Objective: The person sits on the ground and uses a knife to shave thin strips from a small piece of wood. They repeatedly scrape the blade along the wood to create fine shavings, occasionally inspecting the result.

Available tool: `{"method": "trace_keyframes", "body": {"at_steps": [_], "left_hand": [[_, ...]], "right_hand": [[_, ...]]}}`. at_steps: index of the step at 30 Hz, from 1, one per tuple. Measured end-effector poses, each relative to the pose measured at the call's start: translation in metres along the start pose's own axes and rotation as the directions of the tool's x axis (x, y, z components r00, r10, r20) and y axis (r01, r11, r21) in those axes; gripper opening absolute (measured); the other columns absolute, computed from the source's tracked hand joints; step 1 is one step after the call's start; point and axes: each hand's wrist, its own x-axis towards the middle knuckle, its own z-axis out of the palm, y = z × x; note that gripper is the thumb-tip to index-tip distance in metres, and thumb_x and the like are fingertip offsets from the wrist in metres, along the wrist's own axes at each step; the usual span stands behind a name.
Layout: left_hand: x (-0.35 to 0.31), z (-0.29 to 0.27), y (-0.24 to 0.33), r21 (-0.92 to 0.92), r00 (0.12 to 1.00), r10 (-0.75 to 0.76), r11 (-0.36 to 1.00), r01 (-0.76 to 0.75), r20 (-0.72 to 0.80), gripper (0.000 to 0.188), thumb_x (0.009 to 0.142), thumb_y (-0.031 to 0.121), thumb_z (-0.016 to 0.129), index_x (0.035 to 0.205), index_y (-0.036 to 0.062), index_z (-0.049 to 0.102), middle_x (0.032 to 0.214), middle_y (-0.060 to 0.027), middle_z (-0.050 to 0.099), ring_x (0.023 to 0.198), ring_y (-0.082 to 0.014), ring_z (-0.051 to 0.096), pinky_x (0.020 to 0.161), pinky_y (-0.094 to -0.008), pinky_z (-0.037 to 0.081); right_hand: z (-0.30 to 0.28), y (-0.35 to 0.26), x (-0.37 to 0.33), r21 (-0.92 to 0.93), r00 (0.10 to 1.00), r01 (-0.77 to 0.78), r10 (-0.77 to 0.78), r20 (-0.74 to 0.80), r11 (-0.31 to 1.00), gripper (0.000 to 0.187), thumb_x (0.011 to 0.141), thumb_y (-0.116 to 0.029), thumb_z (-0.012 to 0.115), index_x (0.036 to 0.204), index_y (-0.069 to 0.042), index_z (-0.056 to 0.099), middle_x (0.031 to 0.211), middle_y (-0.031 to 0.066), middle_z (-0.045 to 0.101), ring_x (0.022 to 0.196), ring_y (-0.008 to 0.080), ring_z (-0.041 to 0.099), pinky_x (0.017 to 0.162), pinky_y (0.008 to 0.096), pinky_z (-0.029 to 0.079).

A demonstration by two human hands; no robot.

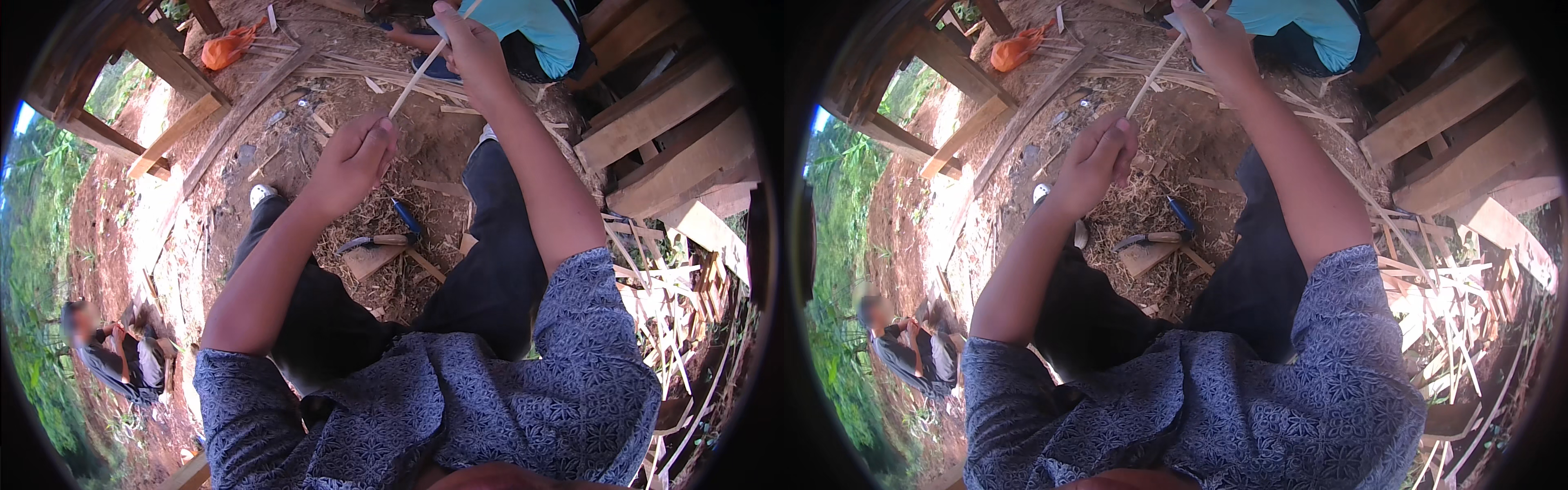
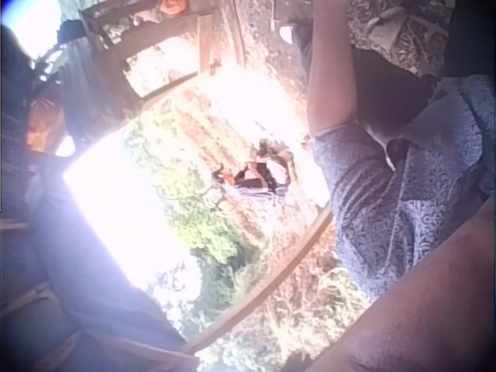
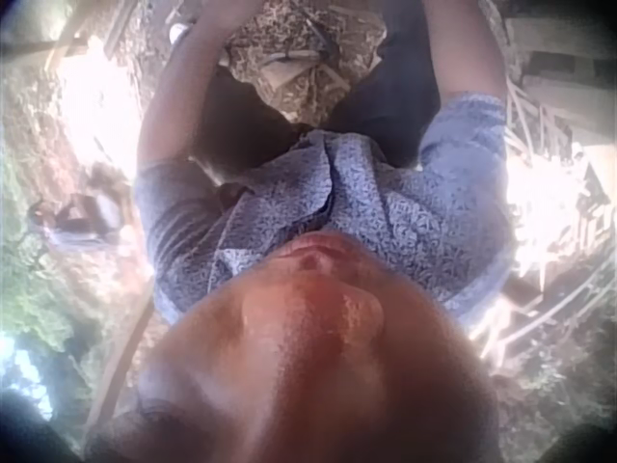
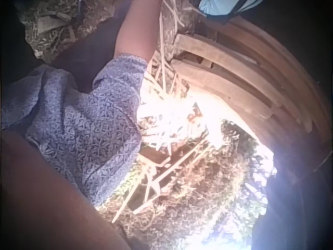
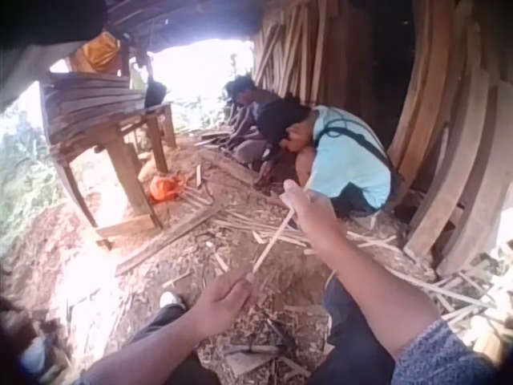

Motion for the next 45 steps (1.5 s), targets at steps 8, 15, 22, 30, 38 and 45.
{"method": "trace_keyframes", "body": {"at_steps": [8, 15, 22, 30, 38, 45], "left_hand": [[0.002, -0.002, -0.003, 0.109, 0.983, 0.171, 0.981, -0.163, -0.068, 0.029, 0.107, 0.024, 0.034, 0.085, 0.0073, 0.043, 0.073, 0.0003, 0.041, 0.058, -0.0075, 0.042, 0.053, -0.0247, 0.041], [-0.004, -0.004, -0.003, 0.077, 0.983, 0.173, 0.983, -0.169, -0.054, 0.026, 0.106, 0.023, 0.036, 0.090, 0.0055, 0.048, 0.070, 0.0011, 0.041, 0.056, -0.0072, 0.041, 0.053, -0.0239, 0.039], [0.006, 0.000, -0.006, -0.053, 0.988, 0.098, 0.993, -0.105, -0.117, 0.022, 0.103, 0.019, 0.042, 0.094, 0.0038, 0.055, 0.071, 0.0018, 0.046, 0.061, -0.0067, 0.043, 0.055, -0.0253, 0.036], [0.009, 0.004, -0.003, -0.184, 0.991, 0.055, 0.980, -0.077, -0.121, 0.021, 0.104, 0.019, 0.042, 0.094, 0.0049, 0.053, 0.070, 0.0018, 0.042, 0.061, -0.0066, 0.042, 0.054, -0.0246, 0.036], [0.010, 0.006, 0.001, 0.070, 0.988, 0.107, 0.992, -0.100, -0.107, 0.024, 0.105, 0.021, 0.040, 0.095, 0.0048, 0.053, 0.075, -0.0003, 0.046, 0.065, -0.0077, 0.044, 0.060, -0.0262, 0.039], [0.009, 0.010, 0.007, -0.162, 0.998, 0.051, 0.985, -0.056, -0.029, 0.025, 0.106, 0.024, 0.040, 0.098, 0.0041, 0.053, 0.068, 0.0040, 0.039, 0.057, -0.0059, 0.037, 0.052, -0.0235, 0.033]], "right_hand": [[0.016, 0.027, -0.004, -0.009, 0.981, 0.047, -0.045, 0.188, 0.999, 0.045, 0.096, -0.047, 0.058, 0.099, -0.005, 0.073, 0.063, -0.0068, 0.042, 0.053, 0.0035, 0.035, 0.051, 0.0225, 0.029], [0.030, 0.005, -0.040, -0.017, 0.950, 0.191, -0.180, 0.254, 0.982, 0.051, 0.092, -0.051, 0.062, 0.086, -0.001, 0.069, 0.071, 0.0013, 0.060, 0.066, 0.0065, 0.052, 0.059, 0.0269, 0.040], [0.040, 0.019, -0.035, -0.055, 0.916, 0.291, -0.261, 0.305, 0.955, 0.050, 0.091, -0.049, 0.064, 0.089, 0.001, 0.071, 0.073, 0.0039, 0.065, 0.066, 0.0065, 0.058, 0.059, 0.0243, 0.044], [0.034, 0.021, -0.023, -0.004, 0.961, 0.213, -0.209, 0.182, 0.977, 0.050, 0.090, -0.050, 0.065, 0.085, -0.001, 0.070, 0.067, 0.0005, 0.058, 0.065, 0.0071, 0.054, 0.061, 0.0251, 0.042], [0.008, 0.027, -0.002, -0.030, 0.957, 0.266, -0.260, 0.133, 0.964, 0.045, 0.091, -0.047, 0.064, 0.082, -0.003, 0.067, 0.067, 0.0025, 0.063, 0.067, 0.0098, 0.062, 0.064, 0.0258, 0.047], [-0.003, 0.018, 0.002, -0.100, 0.981, 0.160, -0.147, 0.129, 0.982, 0.043, 0.091, -0.043, 0.067, 0.084, 0.000, 0.063, 0.077, 0.0022, 0.066, 0.078, 0.0103, 0.064, 0.077, 0.0258, 0.048]]}}
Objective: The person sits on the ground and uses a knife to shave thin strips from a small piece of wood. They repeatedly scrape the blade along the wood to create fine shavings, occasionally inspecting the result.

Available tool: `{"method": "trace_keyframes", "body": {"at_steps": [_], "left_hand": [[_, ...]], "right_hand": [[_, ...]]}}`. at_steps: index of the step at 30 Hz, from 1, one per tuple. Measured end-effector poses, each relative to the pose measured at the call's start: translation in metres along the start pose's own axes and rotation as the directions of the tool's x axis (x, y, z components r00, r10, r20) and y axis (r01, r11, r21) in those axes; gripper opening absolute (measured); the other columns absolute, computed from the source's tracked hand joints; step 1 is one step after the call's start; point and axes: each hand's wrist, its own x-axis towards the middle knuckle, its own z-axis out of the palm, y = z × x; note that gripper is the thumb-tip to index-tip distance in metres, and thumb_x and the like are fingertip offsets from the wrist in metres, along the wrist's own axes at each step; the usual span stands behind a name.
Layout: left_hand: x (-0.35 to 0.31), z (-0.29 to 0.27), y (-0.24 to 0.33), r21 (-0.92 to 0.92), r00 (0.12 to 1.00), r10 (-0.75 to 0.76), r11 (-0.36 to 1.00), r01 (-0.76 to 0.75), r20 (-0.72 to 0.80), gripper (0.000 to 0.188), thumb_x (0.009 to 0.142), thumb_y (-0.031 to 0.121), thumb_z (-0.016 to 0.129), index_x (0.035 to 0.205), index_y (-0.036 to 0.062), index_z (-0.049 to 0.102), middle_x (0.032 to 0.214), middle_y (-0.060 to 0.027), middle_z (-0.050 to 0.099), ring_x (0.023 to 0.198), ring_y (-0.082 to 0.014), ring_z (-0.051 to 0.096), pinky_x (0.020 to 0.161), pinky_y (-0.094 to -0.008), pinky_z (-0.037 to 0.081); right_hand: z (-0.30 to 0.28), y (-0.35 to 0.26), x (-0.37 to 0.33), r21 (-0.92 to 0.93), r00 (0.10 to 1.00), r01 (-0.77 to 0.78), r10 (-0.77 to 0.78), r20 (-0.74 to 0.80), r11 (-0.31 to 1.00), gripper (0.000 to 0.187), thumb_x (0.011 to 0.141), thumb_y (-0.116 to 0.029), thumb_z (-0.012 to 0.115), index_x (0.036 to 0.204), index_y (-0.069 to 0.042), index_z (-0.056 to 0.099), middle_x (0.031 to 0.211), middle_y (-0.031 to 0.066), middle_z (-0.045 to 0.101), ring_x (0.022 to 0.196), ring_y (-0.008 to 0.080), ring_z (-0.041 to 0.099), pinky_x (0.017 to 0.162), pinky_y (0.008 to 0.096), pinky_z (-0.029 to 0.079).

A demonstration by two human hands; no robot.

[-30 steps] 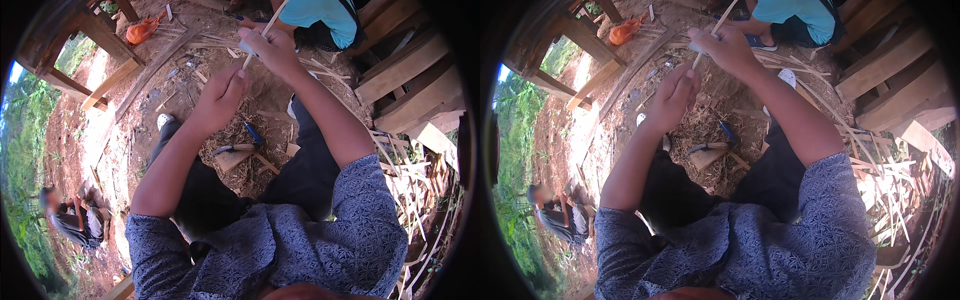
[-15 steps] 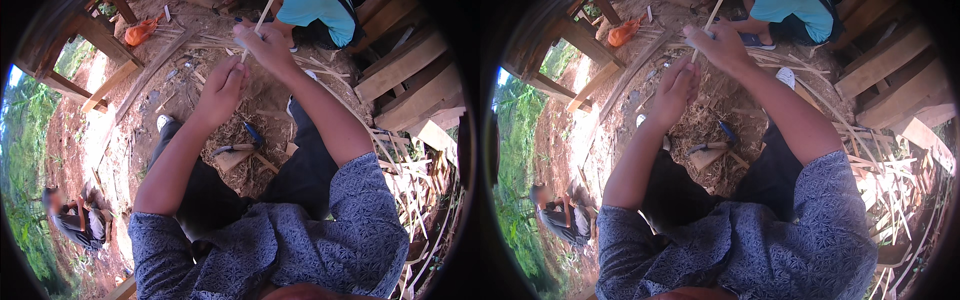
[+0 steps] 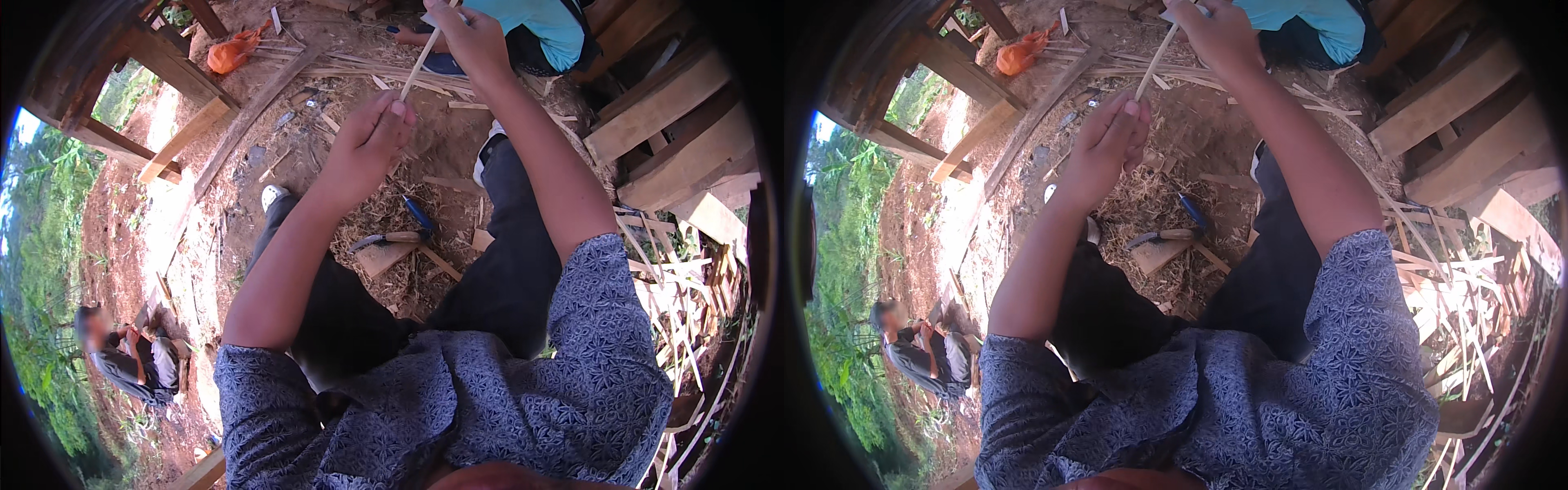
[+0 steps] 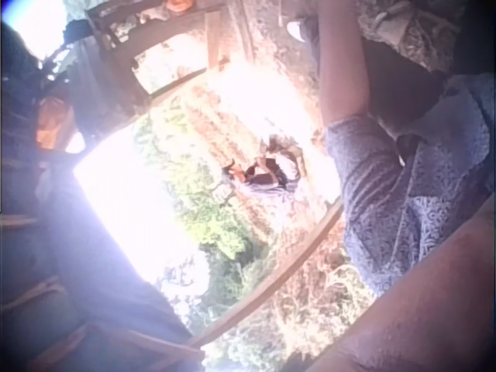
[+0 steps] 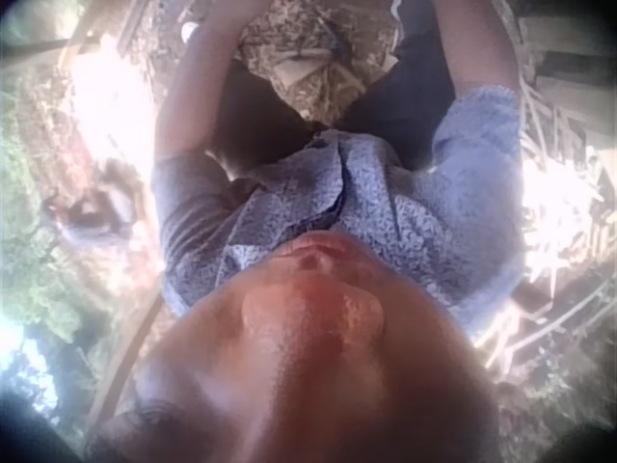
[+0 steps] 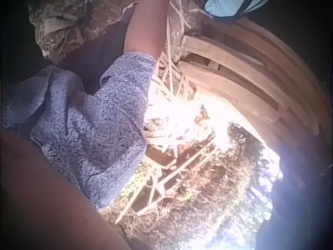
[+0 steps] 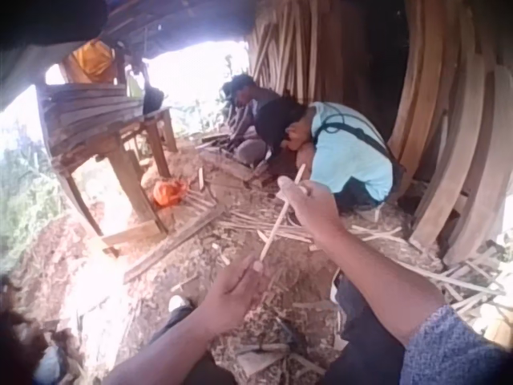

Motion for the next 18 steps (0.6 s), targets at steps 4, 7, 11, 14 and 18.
{"method": "trace_keyframes", "body": {"at_steps": [4, 7, 11, 14, 18], "left_hand": [[-0.002, -0.008, -0.001, -0.194, 0.996, -0.042, 0.979, 0.057, 0.082, 0.025, 0.106, 0.026, 0.041, 0.099, 0.0050, 0.053, 0.065, 0.0046, 0.035, 0.053, -0.0054, 0.031, 0.049, -0.0235, 0.031], [0.000, -0.008, 0.004, -0.278, 0.984, -0.074, 0.954, 0.116, 0.160, 0.025, 0.106, 0.027, 0.040, 0.098, 0.0062, 0.053, 0.063, 0.0057, 0.031, 0.051, -0.0056, 0.028, 0.047, -0.0235, 0.028], [-0.004, -0.005, 0.006, -0.257, 0.975, -0.133, 0.950, 0.177, 0.179, 0.026, 0.106, 0.027, 0.039, 0.100, 0.0058, 0.053, 0.062, 0.0060, 0.030, 0.050, -0.0055, 0.027, 0.046, -0.0235, 0.028], [-0.001, -0.012, 0.006, -0.135, 0.970, -0.087, 0.984, 0.120, 0.227, 0.029, 0.107, 0.028, 0.038, 0.103, 0.0049, 0.054, 0.062, 0.0056, 0.031, 0.051, -0.0054, 0.029, 0.047, -0.0233, 0.030], [-0.002, -0.005, 0.006, -0.050, 0.966, -0.078, 0.994, 0.093, 0.246, 0.033, 0.107, 0.030, 0.037, 0.105, 0.0033, 0.055, 0.062, 0.0053, 0.033, 0.053, -0.0061, 0.032, 0.050, -0.0231, 0.033]], "right_hand": [[0.025, -0.012, -0.033, -0.207, 0.962, 0.062, -0.003, 0.274, 0.976, 0.049, 0.092, -0.042, 0.065, 0.096, 0.006, 0.060, 0.087, 0.0080, 0.071, 0.102, 0.0153, 0.069, 0.085, 0.0266, 0.048], [0.004, -0.004, 0.001, -0.064, 0.999, 0.026, -0.023, 0.045, 0.998, 0.046, 0.092, -0.044, 0.066, 0.093, 0.002, 0.067, 0.091, 0.0072, 0.071, 0.103, 0.0130, 0.066, 0.088, 0.0263, 0.047], [0.025, -0.001, -0.014, -0.188, 0.974, 0.200, -0.175, 0.141, 0.962, 0.051, 0.092, -0.043, 0.066, 0.101, 0.008, 0.065, 0.101, 0.0132, 0.071, 0.097, 0.0160, 0.069, 0.091, 0.0254, 0.046], [0.003, 0.012, 0.007, -0.050, 0.999, 0.051, -0.052, -0.015, 0.997, 0.045, 0.093, -0.045, 0.065, 0.085, -0.001, 0.064, 0.083, 0.0027, 0.063, 0.091, 0.0130, 0.069, 0.077, 0.0231, 0.048], [0.013, 0.009, -0.002, -0.048, 0.994, 0.057, -0.052, 0.093, 0.997, 0.043, 0.093, -0.048, 0.064, 0.078, -0.007, 0.064, 0.074, -0.0047, 0.055, 0.085, 0.0068, 0.066, 0.065, 0.0224, 0.045]]}}
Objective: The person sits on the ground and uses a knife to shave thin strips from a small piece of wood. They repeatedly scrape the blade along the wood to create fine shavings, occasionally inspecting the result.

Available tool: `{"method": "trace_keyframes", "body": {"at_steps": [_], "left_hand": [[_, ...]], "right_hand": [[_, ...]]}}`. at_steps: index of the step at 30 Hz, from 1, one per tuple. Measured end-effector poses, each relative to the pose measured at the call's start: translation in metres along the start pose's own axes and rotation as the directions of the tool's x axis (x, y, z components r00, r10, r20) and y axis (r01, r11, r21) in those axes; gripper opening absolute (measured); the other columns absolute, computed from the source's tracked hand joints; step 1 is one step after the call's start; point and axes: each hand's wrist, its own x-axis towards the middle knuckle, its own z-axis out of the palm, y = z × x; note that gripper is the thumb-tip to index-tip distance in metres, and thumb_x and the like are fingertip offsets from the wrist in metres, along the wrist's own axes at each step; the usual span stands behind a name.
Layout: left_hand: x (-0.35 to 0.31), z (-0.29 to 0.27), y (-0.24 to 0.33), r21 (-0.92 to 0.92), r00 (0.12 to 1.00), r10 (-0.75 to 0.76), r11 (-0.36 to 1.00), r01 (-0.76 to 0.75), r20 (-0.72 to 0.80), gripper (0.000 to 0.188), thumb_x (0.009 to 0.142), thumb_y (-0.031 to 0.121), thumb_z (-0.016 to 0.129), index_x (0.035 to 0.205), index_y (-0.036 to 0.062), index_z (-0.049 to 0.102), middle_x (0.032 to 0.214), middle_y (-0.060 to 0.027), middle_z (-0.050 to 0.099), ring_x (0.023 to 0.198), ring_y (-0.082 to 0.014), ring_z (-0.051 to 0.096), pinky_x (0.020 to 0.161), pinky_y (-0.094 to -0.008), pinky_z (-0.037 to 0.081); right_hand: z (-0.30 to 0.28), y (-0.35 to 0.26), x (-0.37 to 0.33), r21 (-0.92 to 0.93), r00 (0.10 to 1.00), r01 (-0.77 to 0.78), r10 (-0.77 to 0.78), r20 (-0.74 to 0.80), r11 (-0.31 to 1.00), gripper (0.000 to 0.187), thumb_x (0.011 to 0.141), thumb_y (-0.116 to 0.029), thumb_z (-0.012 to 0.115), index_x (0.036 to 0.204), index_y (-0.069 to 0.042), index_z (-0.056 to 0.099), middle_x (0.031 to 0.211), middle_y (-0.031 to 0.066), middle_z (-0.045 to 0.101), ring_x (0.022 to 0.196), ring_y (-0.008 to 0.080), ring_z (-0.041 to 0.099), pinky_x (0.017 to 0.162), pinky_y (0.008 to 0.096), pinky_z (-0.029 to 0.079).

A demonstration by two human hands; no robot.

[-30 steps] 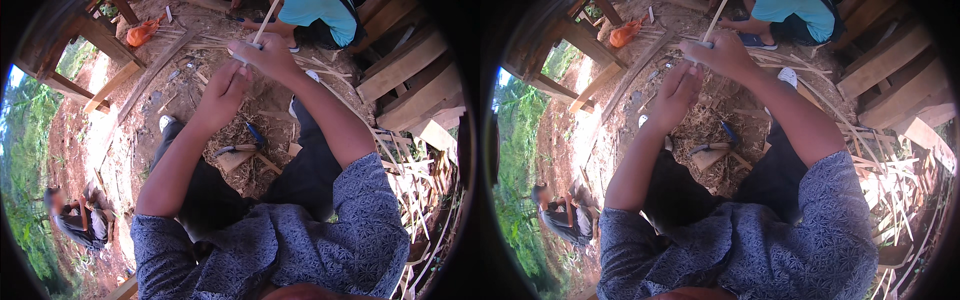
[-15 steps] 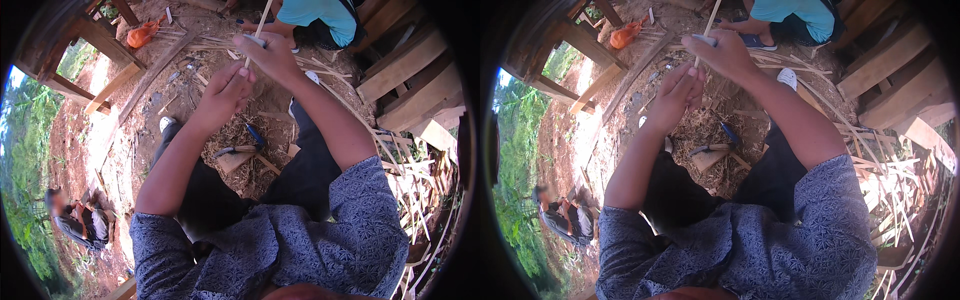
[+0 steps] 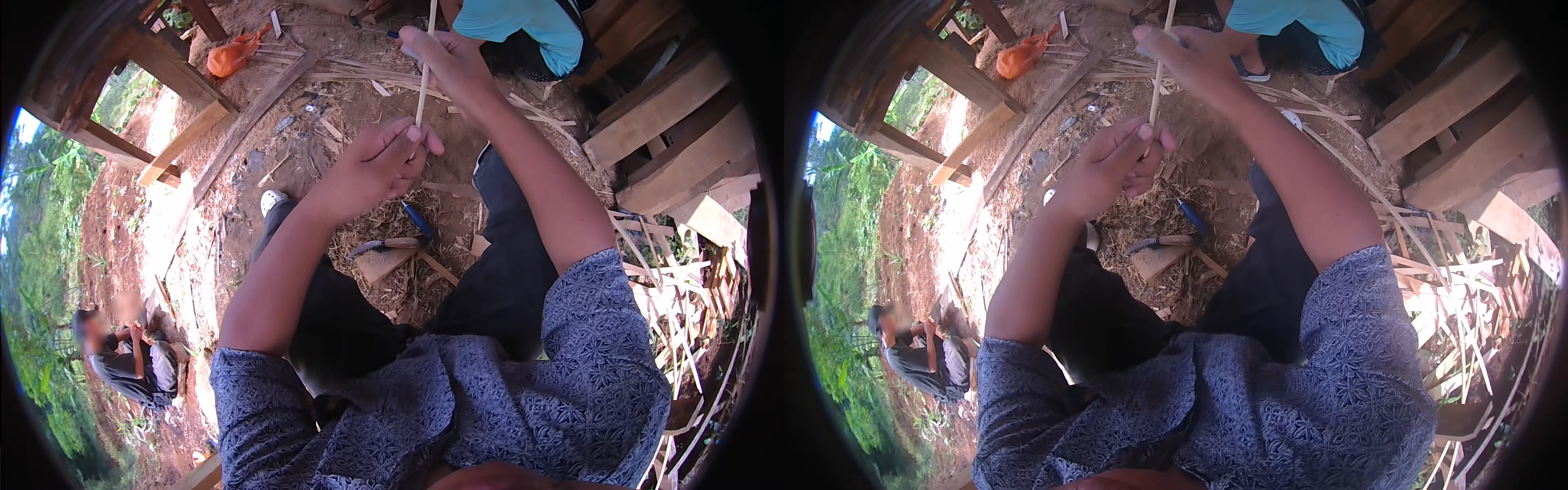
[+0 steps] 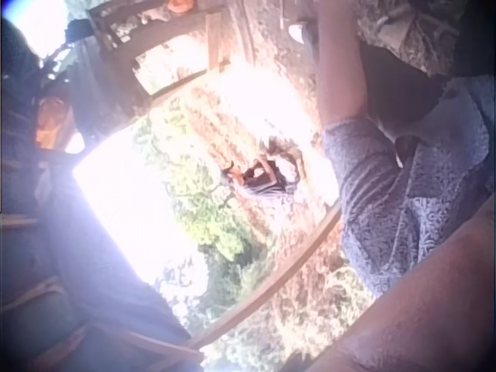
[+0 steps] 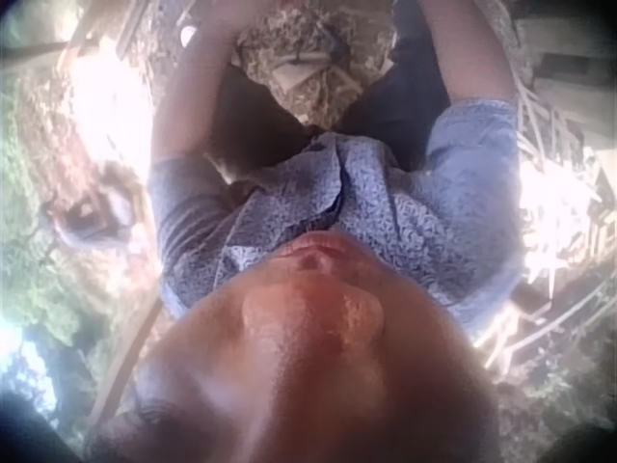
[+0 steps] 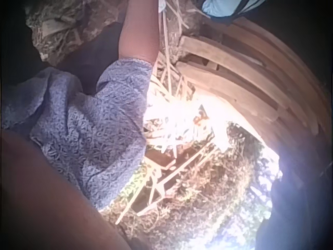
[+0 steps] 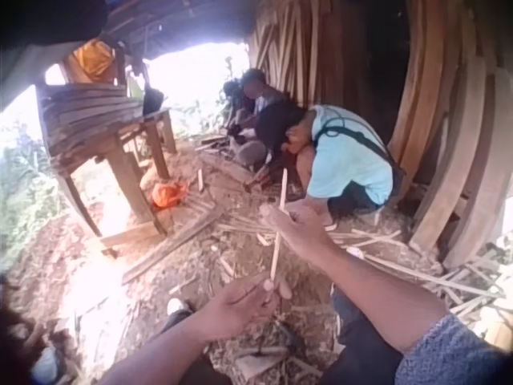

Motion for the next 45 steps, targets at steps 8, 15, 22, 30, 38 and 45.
{"method": "trace_keyframes", "body": {"at_steps": [8, 15, 22, 30, 38, 45], "left_hand": [[0.000, -0.027, -0.010, 0.390, 0.965, 0.101, 0.921, 0.001, -0.242, 0.047, 0.104, 0.036, 0.046, 0.131, -0.0020, 0.052, 0.092, -0.0092, 0.062, 0.080, -0.0142, 0.059, 0.070, -0.0287, 0.049], [0.000, -0.049, -0.007, 0.962, 0.651, 0.745, 0.261, -0.079, -0.148, 0.052, 0.091, 0.022, 0.067, 0.139, 0.0109, 0.051, 0.128, -0.0165, 0.053, 0.101, -0.0281, 0.063, 0.085, -0.0387, 0.052], [-0.009, -0.067, -0.002, 0.963, 0.755, 0.643, 0.264, -0.063, -0.127, 0.021, 0.085, 0.007, 0.072, 0.106, 0.0105, 0.072, 0.104, -0.0074, 0.064, 0.092, -0.0184, 0.064, 0.076, -0.0314, 0.055], [-0.033, -0.080, 0.009, 0.749, 0.587, 0.656, 0.651, -0.122, -0.474, 0.012, 0.088, 0.004, 0.071, 0.100, 0.0021, 0.068, 0.096, -0.0049, 0.068, 0.084, -0.0107, 0.064, 0.069, -0.0245, 0.054], [-0.034, -0.065, 0.008, 0.656, 0.470, 0.690, 0.705, -0.267, -0.550, 0.013, 0.088, -0.003, 0.069, 0.100, -0.0008, 0.064, 0.108, -0.0133, 0.066, 0.094, -0.0142, 0.065, 0.075, -0.0240, 0.056], [-0.027, -0.057, 0.002, 0.707, 0.514, 0.722, 0.650, -0.278, -0.462, 0.015, 0.086, -0.004, 0.071, 0.099, 0.0015, 0.065, 0.104, -0.0130, 0.069, 0.093, -0.0128, 0.066, 0.071, -0.0217, 0.051]], "right_hand": [[-0.008, -0.032, -0.026, -0.117, 0.955, -0.041, 0.073, 0.289, 0.992, 0.053, 0.088, -0.053, 0.069, 0.104, -0.003, 0.074, 0.086, 0.0040, 0.069, 0.079, 0.0108, 0.062, 0.067, 0.0286, 0.047], [0.000, -0.016, -0.039, -0.364, 0.741, 0.036, 0.220, 0.635, 0.931, 0.056, 0.083, -0.057, 0.072, 0.075, -0.002, 0.069, 0.063, 0.0008, 0.054, 0.059, 0.0113, 0.052, 0.055, 0.0323, 0.039], [-0.001, -0.017, -0.037, -0.416, 0.681, 0.090, 0.249, 0.689, 0.905, 0.053, 0.084, -0.054, 0.071, 0.085, -0.002, 0.073, 0.065, 0.0014, 0.057, 0.060, 0.0132, 0.053, 0.056, 0.0325, 0.040], [-0.050, 0.005, -0.028, -0.303, 0.988, 0.071, -0.025, 0.151, 0.950, 0.067, 0.082, -0.055, 0.072, 0.126, -0.006, 0.062, 0.085, 0.0025, 0.067, 0.090, 0.0139, 0.065, 0.079, 0.0254, 0.049], [-0.030, -0.051, -0.023, 0.331, 0.991, -0.131, 0.109, 0.083, 0.935, 0.025, 0.099, -0.029, 0.056, 0.094, -0.005, 0.062, 0.076, 0.0017, 0.066, 0.055, 0.0030, 0.040, 0.050, 0.0205, 0.032], [-0.030, -0.058, -0.024, 0.423, 0.989, -0.040, 0.096, -0.114, 0.905, 0.017, 0.099, -0.024, 0.057, 0.100, -0.007, 0.059, 0.080, 0.0054, 0.067, 0.051, 0.0038, 0.040, 0.045, 0.0218, 0.030]]}}
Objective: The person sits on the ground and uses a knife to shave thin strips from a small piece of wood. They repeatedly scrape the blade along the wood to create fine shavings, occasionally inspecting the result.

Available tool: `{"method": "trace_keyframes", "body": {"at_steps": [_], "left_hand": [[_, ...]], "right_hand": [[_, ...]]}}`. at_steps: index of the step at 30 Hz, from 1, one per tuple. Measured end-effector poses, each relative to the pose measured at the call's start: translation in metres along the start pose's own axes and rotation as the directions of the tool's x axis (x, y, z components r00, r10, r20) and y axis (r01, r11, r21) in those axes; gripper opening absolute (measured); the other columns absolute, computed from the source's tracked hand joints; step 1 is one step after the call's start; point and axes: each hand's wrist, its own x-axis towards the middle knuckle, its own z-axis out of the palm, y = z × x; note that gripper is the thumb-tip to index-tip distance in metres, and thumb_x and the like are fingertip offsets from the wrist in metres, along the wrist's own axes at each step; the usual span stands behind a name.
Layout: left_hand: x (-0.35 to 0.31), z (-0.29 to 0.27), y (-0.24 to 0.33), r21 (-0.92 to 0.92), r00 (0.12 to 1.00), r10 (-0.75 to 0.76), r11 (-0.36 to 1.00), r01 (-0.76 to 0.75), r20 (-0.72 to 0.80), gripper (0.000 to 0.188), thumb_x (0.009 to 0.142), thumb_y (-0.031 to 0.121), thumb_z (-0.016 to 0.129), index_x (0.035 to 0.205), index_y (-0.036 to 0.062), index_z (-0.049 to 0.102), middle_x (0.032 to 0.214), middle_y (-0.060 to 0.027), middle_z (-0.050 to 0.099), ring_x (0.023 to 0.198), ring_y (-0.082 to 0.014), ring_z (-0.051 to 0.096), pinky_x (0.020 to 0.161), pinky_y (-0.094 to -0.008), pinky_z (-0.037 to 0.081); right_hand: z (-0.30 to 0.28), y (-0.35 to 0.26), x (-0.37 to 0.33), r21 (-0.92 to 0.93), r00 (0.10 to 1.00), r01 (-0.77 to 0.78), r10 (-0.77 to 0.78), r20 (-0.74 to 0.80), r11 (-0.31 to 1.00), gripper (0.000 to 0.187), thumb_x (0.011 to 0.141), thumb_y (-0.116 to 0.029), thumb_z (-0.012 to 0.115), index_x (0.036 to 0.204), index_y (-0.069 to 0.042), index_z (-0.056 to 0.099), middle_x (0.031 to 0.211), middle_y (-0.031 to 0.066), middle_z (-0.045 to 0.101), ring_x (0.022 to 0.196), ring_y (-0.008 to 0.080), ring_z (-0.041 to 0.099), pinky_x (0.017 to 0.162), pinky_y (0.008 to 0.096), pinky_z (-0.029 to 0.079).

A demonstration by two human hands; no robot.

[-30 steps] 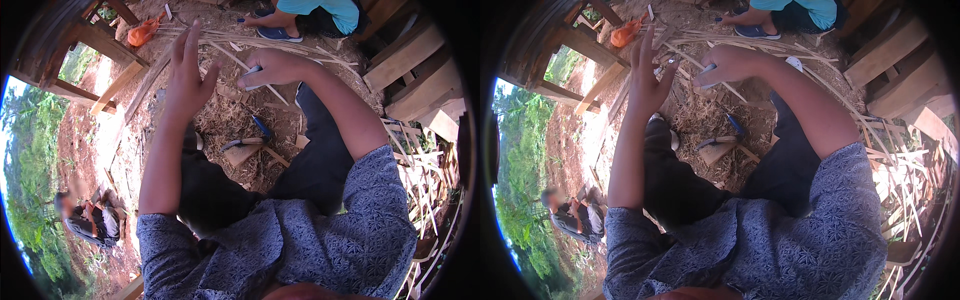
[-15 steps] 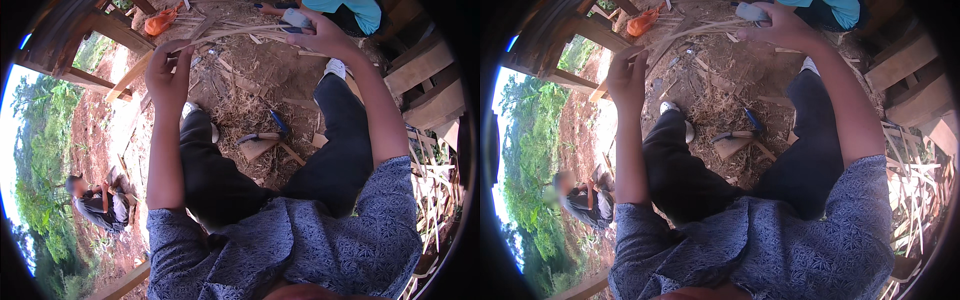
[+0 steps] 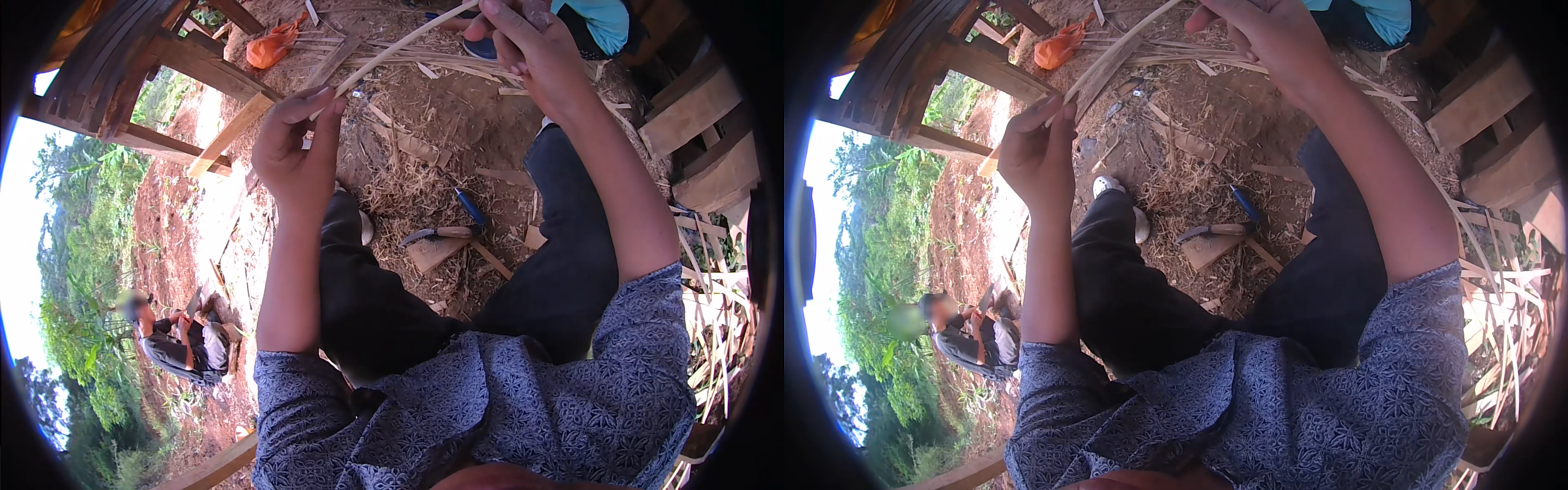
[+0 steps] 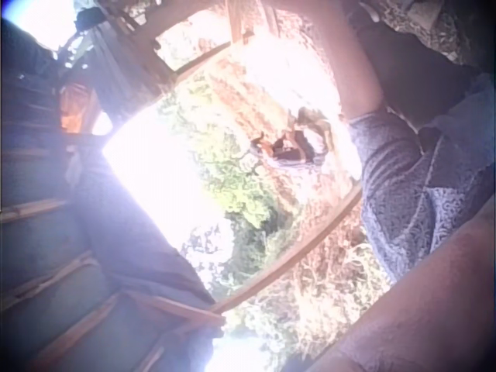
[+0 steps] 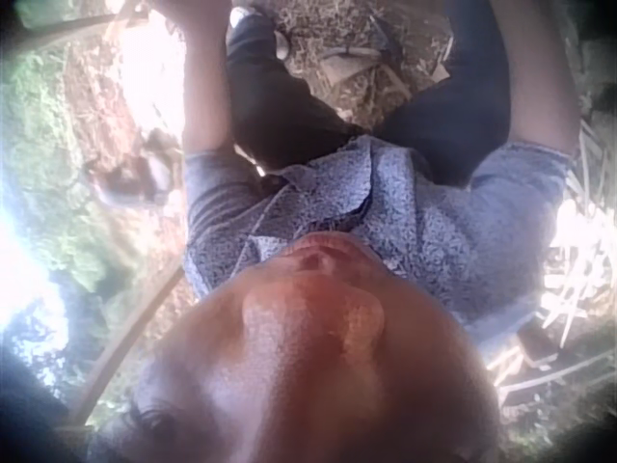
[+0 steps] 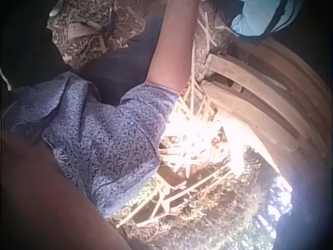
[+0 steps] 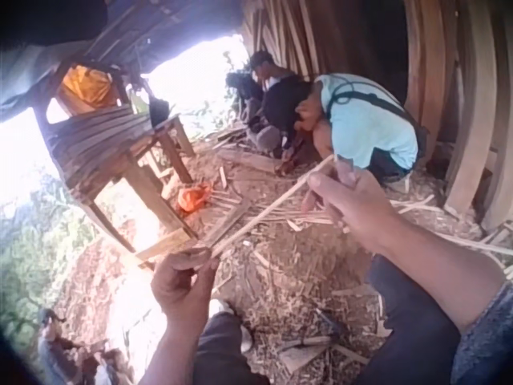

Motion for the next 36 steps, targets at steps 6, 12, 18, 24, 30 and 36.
{"method": "trace_keyframes", "body": {"at_steps": [6, 12, 18, 24, 30, 36], "left_hand": [[-0.001, 0.006, 0.001, -0.066, 0.999, -0.039, 0.997, 0.038, -0.017, 0.019, 0.083, -0.005, 0.074, 0.092, 0.0023, 0.059, 0.101, -0.0136, 0.071, 0.086, -0.0118, 0.067, 0.069, -0.0195, 0.048], [0.001, 0.015, 0.008, -0.164, 0.996, -0.048, 0.986, 0.035, -0.081, 0.020, 0.084, -0.008, 0.072, 0.095, 0.0008, 0.057, 0.092, -0.0121, 0.071, 0.082, -0.0097, 0.067, 0.067, -0.0187, 0.048], [0.001, 0.008, 0.007, -0.042, 0.996, -0.092, 0.995, 0.092, -0.004, 0.020, 0.085, -0.006, 0.072, 0.102, -0.0026, 0.062, 0.093, -0.0087, 0.069, 0.079, -0.0085, 0.065, 0.069, -0.0198, 0.050], [0.000, 0.009, 0.007, -0.040, 0.996, -0.084, 0.996, 0.082, -0.031, 0.015, 0.085, -0.005, 0.072, 0.098, -0.0022, 0.065, 0.094, -0.0082, 0.069, 0.078, -0.0085, 0.065, 0.069, -0.0203, 0.051], [0.000, 0.007, 0.004, -0.046, 0.996, -0.080, 0.996, 0.078, -0.036, 0.014, 0.085, -0.005, 0.073, 0.097, -0.0026, 0.066, 0.097, -0.0099, 0.069, 0.081, -0.0099, 0.066, 0.070, -0.0209, 0.052], [-0.001, 0.006, 0.004, -0.040, 0.997, -0.078, 0.996, 0.077, -0.026, 0.014, 0.084, -0.005, 0.073, 0.097, -0.0027, 0.066, 0.099, -0.0110, 0.069, 0.083, -0.0108, 0.066, 0.071, -0.0213, 0.052]], "right_hand": [[-0.004, -0.004, 0.000, 0.012, 0.999, -0.039, 0.039, -0.003, 0.999, 0.018, 0.098, -0.023, 0.058, 0.098, -0.005, 0.059, 0.077, 0.0056, 0.065, 0.049, 0.0044, 0.040, 0.043, 0.0214, 0.030], [-0.017, 0.008, 0.006, 0.155, 0.999, 0.004, 0.004, -0.051, 0.988, 0.019, 0.098, -0.023, 0.059, 0.096, -0.005, 0.059, 0.071, 0.0038, 0.061, 0.047, 0.0054, 0.042, 0.042, 0.0212, 0.032], [-0.020, 0.014, 0.009, 0.212, 0.995, 0.019, 0.002, -0.100, 0.977, 0.016, 0.100, -0.021, 0.057, 0.096, -0.005, 0.060, 0.069, 0.0030, 0.060, 0.047, 0.0055, 0.042, 0.043, 0.0203, 0.034], [-0.021, 0.015, 0.010, 0.234, 0.998, 0.017, -0.002, -0.066, 0.972, 0.017, 0.100, -0.021, 0.056, 0.095, -0.005, 0.060, 0.069, 0.0028, 0.060, 0.047, 0.0050, 0.043, 0.048, 0.0181, 0.037], [-0.019, 0.014, 0.011, 0.245, 0.998, 0.008, 0.009, -0.065, 0.970, 0.018, 0.101, -0.020, 0.056, 0.094, -0.004, 0.061, 0.068, 0.0027, 0.060, 0.047, 0.0048, 0.043, 0.046, 0.0190, 0.034], [-0.023, 0.018, 0.013, 0.247, 0.999, 0.020, -0.009, -0.045, 0.969, 0.020, 0.099, -0.021, 0.056, 0.088, -0.006, 0.060, 0.066, 0.0028, 0.060, 0.046, 0.0052, 0.042, 0.043, 0.0203, 0.030]]}}
